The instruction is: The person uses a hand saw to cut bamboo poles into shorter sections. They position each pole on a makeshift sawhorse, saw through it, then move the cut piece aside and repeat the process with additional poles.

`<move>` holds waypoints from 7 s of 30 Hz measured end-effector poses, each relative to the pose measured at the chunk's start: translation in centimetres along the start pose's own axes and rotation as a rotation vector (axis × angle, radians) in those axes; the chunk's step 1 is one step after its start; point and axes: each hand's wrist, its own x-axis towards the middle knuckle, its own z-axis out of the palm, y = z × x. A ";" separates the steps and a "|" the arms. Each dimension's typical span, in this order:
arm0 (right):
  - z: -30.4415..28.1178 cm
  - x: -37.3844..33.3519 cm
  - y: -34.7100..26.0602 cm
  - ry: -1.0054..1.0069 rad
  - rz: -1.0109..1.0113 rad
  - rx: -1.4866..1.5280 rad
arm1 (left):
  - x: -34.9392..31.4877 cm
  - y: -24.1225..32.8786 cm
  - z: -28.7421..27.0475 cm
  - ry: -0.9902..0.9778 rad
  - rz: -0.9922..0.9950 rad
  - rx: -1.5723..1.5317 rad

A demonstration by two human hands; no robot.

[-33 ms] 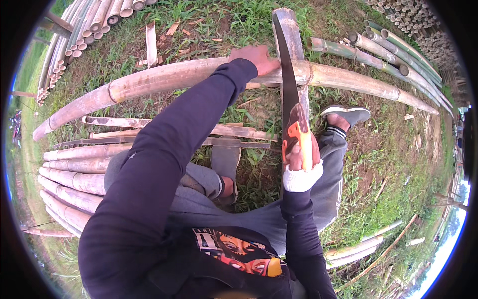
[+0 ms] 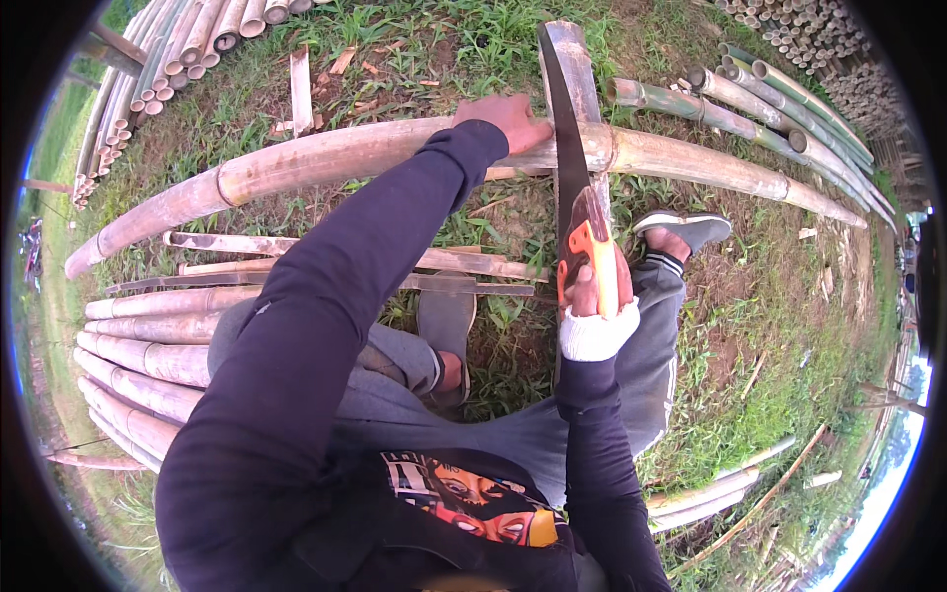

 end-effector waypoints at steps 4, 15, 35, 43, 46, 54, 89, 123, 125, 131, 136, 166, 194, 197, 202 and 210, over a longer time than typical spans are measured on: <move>1.7 3.3 -0.1 0.006 0.012 0.142 | -1.0 -2.6 -2.4 0.012 0.194 -0.100; 2.5 3.5 -1.5 0.007 -0.046 0.126 | -11.9 -19.8 -7.9 0.069 0.069 0.415; 5.3 7.0 -2.3 -0.019 -0.055 0.172 | -11.5 -20.5 -7.4 0.123 0.108 0.396; -3.7 -10.6 -3.8 0.099 0.059 -0.228 | -11.2 -20.7 -6.9 0.142 0.115 0.423; -3.0 -9.4 -3.9 0.070 0.012 -0.179 | -11.0 -21.0 -6.6 0.129 0.109 0.411; 4.1 6.4 -2.4 -0.071 -0.056 0.128 | -11.7 -20.1 -7.4 0.120 0.121 0.397; 4.1 8.6 -2.2 -0.024 -0.055 0.017 | -11.6 -20.0 -7.1 0.144 0.113 0.414; -1.2 -3.3 -1.8 0.083 0.012 -0.049 | -11.7 -19.9 -7.1 0.120 0.086 0.419; -3.7 -10.0 -2.4 0.134 0.020 -0.133 | -11.2 -20.3 -6.9 0.132 0.080 0.428; 0.0 -3.5 -2.4 0.095 0.001 -0.057 | -10.7 -20.8 -6.4 0.142 0.089 0.439; 4.6 8.4 -1.6 -0.005 0.016 -0.010 | -11.3 -20.2 -7.2 0.130 0.093 0.425; -4.2 -9.5 -0.8 0.049 -0.139 -0.200 | -10.8 -21.0 -6.1 0.159 0.087 0.407; 3.9 6.6 -1.5 0.031 -0.061 -0.035 | -11.7 -19.3 -7.4 0.084 0.022 0.460; -3.2 -5.6 -0.7 0.060 -0.004 -0.171 | -11.5 -19.8 -7.0 0.111 0.052 0.421; -5.0 -10.8 -1.1 0.076 -0.099 -0.241 | -11.1 -20.5 -6.2 0.159 0.086 0.401; 4.6 10.0 -0.6 -0.075 -0.328 -0.138 | -11.8 -19.5 -7.4 0.125 0.055 0.403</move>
